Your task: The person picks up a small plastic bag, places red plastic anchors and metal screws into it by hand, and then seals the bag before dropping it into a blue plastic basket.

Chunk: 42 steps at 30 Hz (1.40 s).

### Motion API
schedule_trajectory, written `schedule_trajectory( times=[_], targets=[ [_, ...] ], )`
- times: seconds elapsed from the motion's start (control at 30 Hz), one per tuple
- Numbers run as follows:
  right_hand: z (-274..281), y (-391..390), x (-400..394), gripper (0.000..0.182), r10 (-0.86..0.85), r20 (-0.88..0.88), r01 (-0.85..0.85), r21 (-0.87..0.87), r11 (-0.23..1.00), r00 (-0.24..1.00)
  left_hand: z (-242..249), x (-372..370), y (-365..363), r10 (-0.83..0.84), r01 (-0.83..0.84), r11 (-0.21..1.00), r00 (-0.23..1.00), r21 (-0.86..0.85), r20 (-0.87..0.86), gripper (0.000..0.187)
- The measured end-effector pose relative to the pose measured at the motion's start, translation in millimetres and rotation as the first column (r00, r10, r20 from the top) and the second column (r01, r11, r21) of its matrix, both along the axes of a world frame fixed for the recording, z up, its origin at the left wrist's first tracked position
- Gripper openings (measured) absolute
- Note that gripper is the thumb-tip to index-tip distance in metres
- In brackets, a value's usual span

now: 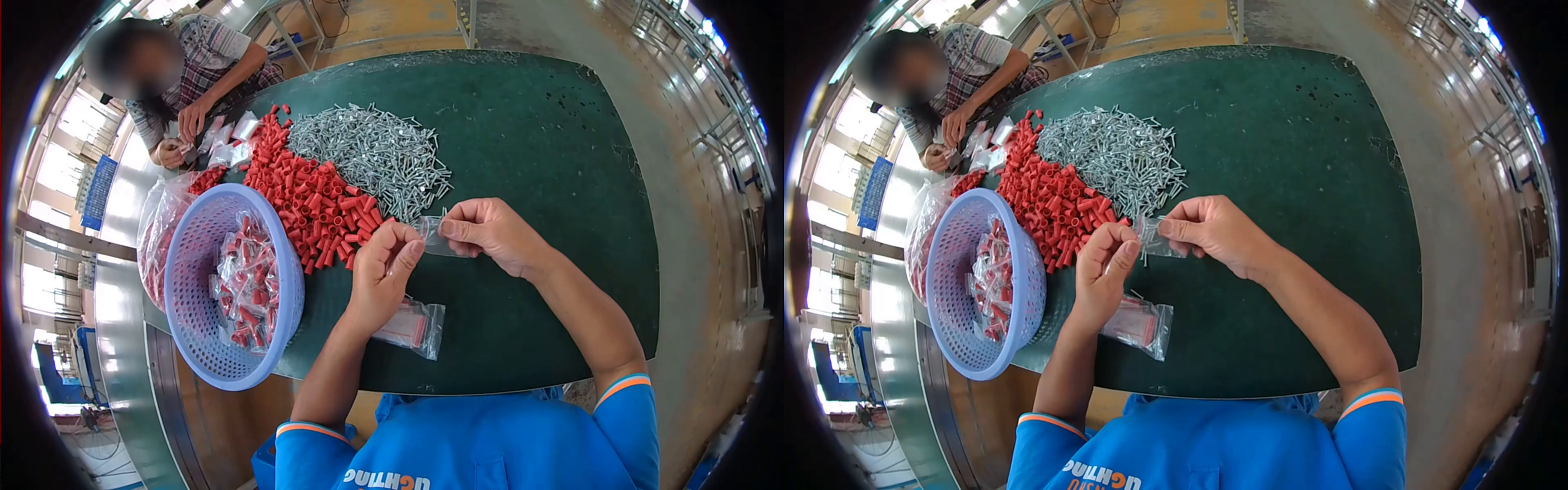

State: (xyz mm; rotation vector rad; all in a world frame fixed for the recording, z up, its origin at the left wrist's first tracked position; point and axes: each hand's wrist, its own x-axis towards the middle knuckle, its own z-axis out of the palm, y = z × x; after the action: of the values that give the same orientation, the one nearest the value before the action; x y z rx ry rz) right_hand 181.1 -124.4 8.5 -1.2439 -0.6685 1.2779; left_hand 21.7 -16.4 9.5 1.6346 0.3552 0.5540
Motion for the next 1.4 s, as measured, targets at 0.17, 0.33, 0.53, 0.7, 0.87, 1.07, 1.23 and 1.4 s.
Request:
schedule_trajectory(
  times=[0.17,0.33,0.53,0.7,0.87,1.07,1.23,1.4],
  targets=[
    [4,-4,15,0.017,-0.089,0.314,0.096,-0.007,0.995,0.945,1,-1,-1,-0.034,0.035,0.998,0.999,0.047,-0.004,0.011],
    [9,17,26,0.033,-0.302,0.879,0.303,0.193,0.933,0.368,2,-2,-1,-0.008,0.012,0.951,1.0,0.31,-0.013,0.009],
    [-13,62,16,0.032,-0.211,0.957,0.196,0.173,0.965,0.199,5,-2,1,0.029,0.002,0.86,0.998,0.51,-0.053,0.009],
    [-9,59,13,0.014,-0.301,0.879,0.202,0.24,0.949,0.371,6,-3,1,0.048,-0.005,0.851,0.997,0.526,-0.068,0.009],
    [4,48,21,0.016,-0.284,0.788,0.211,0.198,0.957,0.546,-2,0,3,0.067,-0.026,0.833,0.996,0.553,-0.053,0.01],
    [7,36,21,0.014,-0.223,0.521,0.227,0.057,0.972,0.824,-5,2,4,0.066,-0.02,0.848,0.996,0.53,-0.067,0.01],
    [9,32,23,0.014,-0.21,0.495,0.198,0.079,0.977,0.843,-6,3,4,0.066,-0.007,0.845,0.993,0.534,-0.093,0.01],
    [10,33,21,0.014,-0.193,0.552,0.178,0.082,0.981,0.811,-5,2,4,0.072,-0.008,0.844,0.993,0.537,-0.098,0.009]
  ],
)
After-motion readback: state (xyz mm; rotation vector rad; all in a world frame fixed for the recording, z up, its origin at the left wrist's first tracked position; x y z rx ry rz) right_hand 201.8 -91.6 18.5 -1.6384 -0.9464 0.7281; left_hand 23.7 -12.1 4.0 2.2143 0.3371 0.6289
